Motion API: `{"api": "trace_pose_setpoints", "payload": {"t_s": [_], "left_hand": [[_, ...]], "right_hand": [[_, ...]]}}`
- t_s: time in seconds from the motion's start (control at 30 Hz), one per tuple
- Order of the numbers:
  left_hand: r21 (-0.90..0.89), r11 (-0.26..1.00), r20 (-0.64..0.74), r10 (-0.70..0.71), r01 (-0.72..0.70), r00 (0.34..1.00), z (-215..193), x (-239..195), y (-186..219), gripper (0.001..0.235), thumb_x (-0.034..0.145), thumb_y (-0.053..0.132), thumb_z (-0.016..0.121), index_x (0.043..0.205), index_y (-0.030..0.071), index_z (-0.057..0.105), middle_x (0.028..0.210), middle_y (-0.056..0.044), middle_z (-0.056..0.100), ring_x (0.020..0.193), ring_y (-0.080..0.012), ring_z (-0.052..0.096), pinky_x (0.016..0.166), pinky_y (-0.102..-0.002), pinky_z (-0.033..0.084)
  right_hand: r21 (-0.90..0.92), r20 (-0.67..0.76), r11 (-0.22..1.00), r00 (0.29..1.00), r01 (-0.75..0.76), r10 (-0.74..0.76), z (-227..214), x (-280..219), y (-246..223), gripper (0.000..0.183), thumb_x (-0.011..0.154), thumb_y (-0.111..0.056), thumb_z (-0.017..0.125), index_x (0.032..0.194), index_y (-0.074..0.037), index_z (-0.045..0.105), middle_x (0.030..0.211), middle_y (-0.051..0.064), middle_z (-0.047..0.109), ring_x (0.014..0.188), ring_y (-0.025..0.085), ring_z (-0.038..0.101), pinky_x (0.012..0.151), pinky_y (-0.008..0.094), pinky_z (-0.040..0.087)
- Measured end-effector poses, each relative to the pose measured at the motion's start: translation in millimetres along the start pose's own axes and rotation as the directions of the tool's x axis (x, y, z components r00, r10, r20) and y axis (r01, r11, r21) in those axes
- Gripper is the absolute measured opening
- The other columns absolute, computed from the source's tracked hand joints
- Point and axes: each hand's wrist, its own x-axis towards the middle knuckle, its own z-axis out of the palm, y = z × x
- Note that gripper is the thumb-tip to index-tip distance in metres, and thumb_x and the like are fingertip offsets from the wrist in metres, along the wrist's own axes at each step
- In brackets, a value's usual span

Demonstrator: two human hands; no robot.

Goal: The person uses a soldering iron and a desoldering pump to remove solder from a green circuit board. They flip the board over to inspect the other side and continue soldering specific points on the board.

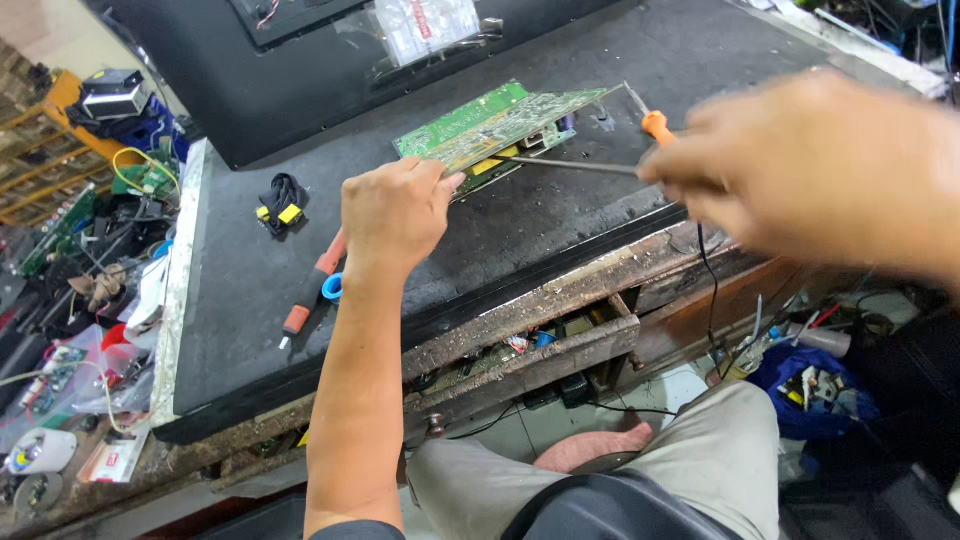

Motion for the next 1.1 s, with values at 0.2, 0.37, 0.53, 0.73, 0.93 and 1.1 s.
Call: {"api": "trace_pose_setpoints", "payload": {"t_s": [0.2, 0.37, 0.53, 0.73, 0.93, 1.1], "left_hand": [[0.0, 1.0, 0.079, 0.004, -0.004, 0.997, 1, 7, 6, 0.038, 0.105, 0.041, 0.068, 0.076, 0.016, 0.067, 0.067, 0.002, 0.062, 0.057, -0.0265, 0.06, 0.047, -0.044, 0.044], [0.019, 1.0, 0.099, 0.017, -0.019, 0.995, 2, 11, 11, 0.037, 0.105, 0.042, 0.067, 0.078, 0.016, 0.07, 0.07, 0.001, 0.065, 0.059, -0.0276, 0.062, 0.047, -0.044, 0.045], [0.035, 0.998, 0.12, 0.05, -0.054, 0.992, 1, 14, 15, 0.039, 0.106, 0.042, 0.066, 0.078, 0.015, 0.069, 0.07, 0.001, 0.067, 0.06, -0.0259, 0.064, 0.047, -0.042, 0.046], [0.069, 0.99, 0.072, 0.122, -0.127, 0.99, 3, 9, 14, 0.037, 0.104, 0.043, 0.069, 0.079, 0.016, 0.069, 0.07, 0.0, 0.066, 0.061, -0.0268, 0.065, 0.05, -0.042, 0.048], [0.083, 0.981, 0.083, 0.171, -0.177, 0.982, 5, 5, 29, 0.033, 0.102, 0.042, 0.07, 0.082, 0.016, 0.073, 0.074, -0.001, 0.071, 0.063, -0.0261, 0.067, 0.05, -0.042, 0.048], [0.091, 0.977, 0.05, 0.189, -0.193, 0.981, 2, -4, 43, 0.032, 0.1, 0.042, 0.072, 0.082, 0.016, 0.065, 0.073, -0.001, 0.066, 0.062, -0.0265, 0.063, 0.048, -0.042, 0.045]], "right_hand": [[0.241, -0.283, 0.966, 0.959, 0.095, -0.023, 77, -33, -2, 0.04, 0.098, -0.034, 0.06, 0.138, -0.032, 0.067, 0.092, -0.01, 0.067, 0.08, 0.014, 0.07, 0.056, 0.04, 0.061], [0.371, -0.162, 0.929, 0.983, -0.016, 0.082, 84, -35, -4, 0.043, 0.096, -0.036, 0.059, 0.138, -0.037, 0.068, 0.097, -0.01, 0.07, 0.084, 0.018, 0.073, 0.067, 0.042, 0.059], [0.386, -0.326, 0.918, 0.944, 0.091, 0.043, 90, -42, -7, 0.038, 0.095, -0.03, 0.062, 0.132, -0.031, 0.071, 0.102, -0.009, 0.071, 0.089, 0.017, 0.072, 0.07, 0.039, 0.058], [0.383, -0.245, 0.924, 0.966, 0.023, 0.078, 97, -43, -19, 0.04, 0.093, -0.03, 0.063, 0.132, -0.033, 0.07, 0.099, -0.01, 0.07, 0.084, 0.017, 0.072, 0.064, 0.04, 0.059], [-0.018, -0.366, 0.973, 0.904, 0.229, -0.219, 95, -35, -10, 0.047, 0.093, -0.025, 0.06, 0.139, -0.012, 0.062, 0.09, -0.003, 0.058, 0.082, 0.015, 0.063, 0.045, 0.039, 0.058], [0.014, 0.147, 0.988, 0.977, 0.154, -0.155, 87, 36, -29, 0.015, 0.09, -0.014, 0.06, 0.102, -0.022, 0.062, 0.095, 0.003, 0.067, 0.081, 0.03, 0.075, 0.063, 0.049, 0.062]]}}
